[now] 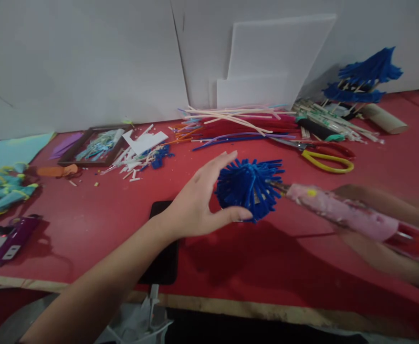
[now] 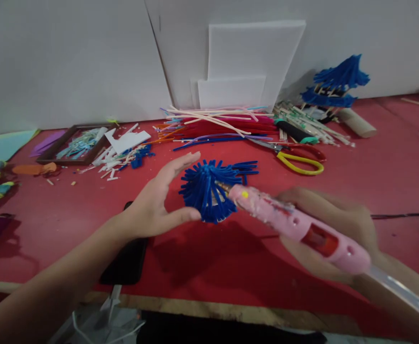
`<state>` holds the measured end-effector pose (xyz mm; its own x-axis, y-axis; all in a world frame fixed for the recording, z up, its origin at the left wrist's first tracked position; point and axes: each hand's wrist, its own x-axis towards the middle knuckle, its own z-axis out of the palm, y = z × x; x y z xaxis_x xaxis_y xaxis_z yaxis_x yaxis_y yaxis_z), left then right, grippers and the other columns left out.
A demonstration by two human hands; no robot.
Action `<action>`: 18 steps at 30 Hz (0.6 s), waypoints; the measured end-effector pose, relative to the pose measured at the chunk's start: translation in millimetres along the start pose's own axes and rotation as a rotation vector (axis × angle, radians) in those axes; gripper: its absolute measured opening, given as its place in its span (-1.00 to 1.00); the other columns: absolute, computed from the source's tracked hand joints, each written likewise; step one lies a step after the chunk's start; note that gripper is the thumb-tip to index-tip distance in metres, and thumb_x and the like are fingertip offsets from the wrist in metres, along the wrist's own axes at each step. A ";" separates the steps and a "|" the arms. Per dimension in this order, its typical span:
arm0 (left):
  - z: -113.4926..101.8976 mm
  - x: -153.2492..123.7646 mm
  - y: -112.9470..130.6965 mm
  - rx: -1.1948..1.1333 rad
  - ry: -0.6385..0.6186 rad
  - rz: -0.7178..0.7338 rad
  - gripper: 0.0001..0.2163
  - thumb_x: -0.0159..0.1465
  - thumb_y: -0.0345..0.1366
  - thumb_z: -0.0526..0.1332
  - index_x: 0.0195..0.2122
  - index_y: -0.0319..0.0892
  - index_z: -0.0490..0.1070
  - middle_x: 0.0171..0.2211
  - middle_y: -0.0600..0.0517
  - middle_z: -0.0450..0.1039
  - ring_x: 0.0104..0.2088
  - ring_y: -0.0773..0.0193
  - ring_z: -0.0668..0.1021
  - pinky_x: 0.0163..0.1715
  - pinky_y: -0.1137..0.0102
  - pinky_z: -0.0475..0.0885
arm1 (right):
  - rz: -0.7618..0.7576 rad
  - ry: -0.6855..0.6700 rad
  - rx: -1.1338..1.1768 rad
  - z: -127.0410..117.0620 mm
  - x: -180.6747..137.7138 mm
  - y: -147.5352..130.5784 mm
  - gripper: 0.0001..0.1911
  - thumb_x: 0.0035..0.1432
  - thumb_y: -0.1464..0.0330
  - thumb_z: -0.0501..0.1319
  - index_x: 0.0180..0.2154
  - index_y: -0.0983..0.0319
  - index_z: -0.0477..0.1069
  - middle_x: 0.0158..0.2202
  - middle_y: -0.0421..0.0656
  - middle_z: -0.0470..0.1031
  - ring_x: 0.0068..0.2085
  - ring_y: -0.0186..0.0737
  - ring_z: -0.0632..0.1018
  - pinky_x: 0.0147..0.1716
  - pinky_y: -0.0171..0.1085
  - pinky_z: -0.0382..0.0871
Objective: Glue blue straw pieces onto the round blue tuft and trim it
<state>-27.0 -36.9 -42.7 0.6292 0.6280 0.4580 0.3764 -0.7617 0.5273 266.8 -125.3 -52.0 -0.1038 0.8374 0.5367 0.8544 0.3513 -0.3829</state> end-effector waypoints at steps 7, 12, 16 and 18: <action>11.6 4.0 1.1 0.118 -0.118 0.071 0.00 0.23 0.23 0.34 0.48 -0.23 -0.09 0.45 -0.39 0.14 0.49 -0.22 0.20 0.43 -0.09 0.25 | -0.276 -0.119 -0.118 -17.5 -8.5 -0.2 -0.80 0.47 0.19 -0.05 -0.09 0.01 0.32 -0.25 -0.11 0.57 -0.27 -0.13 0.62 -0.22 -0.13 0.44; 12.4 6.9 4.4 0.146 -0.066 0.072 -0.21 0.29 0.04 0.36 0.40 -0.25 0.09 0.33 -0.36 0.33 0.39 -0.21 0.37 0.39 -0.06 0.33 | -0.261 -0.160 -0.148 -22.3 -7.5 -4.9 -0.88 0.44 0.32 -0.02 -0.13 0.02 0.26 -0.30 -0.16 0.54 -0.35 -0.18 0.57 -0.33 -0.16 0.35; 12.2 7.6 10.4 0.179 -0.036 0.074 -0.31 0.28 -0.09 0.34 0.35 -0.28 0.15 0.27 -0.32 0.39 0.32 -0.17 0.44 0.35 -0.03 0.38 | -0.264 -0.173 -0.178 -23.7 -6.7 -10.1 -0.90 0.42 0.37 -0.01 -0.13 0.03 0.22 -0.31 -0.17 0.53 -0.30 -0.21 0.57 -0.39 -0.18 0.28; 12.7 7.3 13.1 0.192 -0.029 0.067 -0.33 0.29 -0.12 0.32 0.34 -0.28 0.15 0.27 -0.30 0.40 0.31 -0.14 0.45 0.35 0.00 0.39 | -0.257 -0.176 -0.194 -23.6 -7.0 -10.3 -0.92 0.42 0.35 0.00 -0.13 0.02 0.21 -0.31 -0.17 0.52 -0.30 -0.20 0.56 -0.38 -0.17 0.28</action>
<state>-8.8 -44.4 -41.5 0.6754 0.5718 0.4657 0.4537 -0.8200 0.3489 270.7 -144.7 -34.0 -0.3990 0.7973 0.4528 0.8680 0.4876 -0.0937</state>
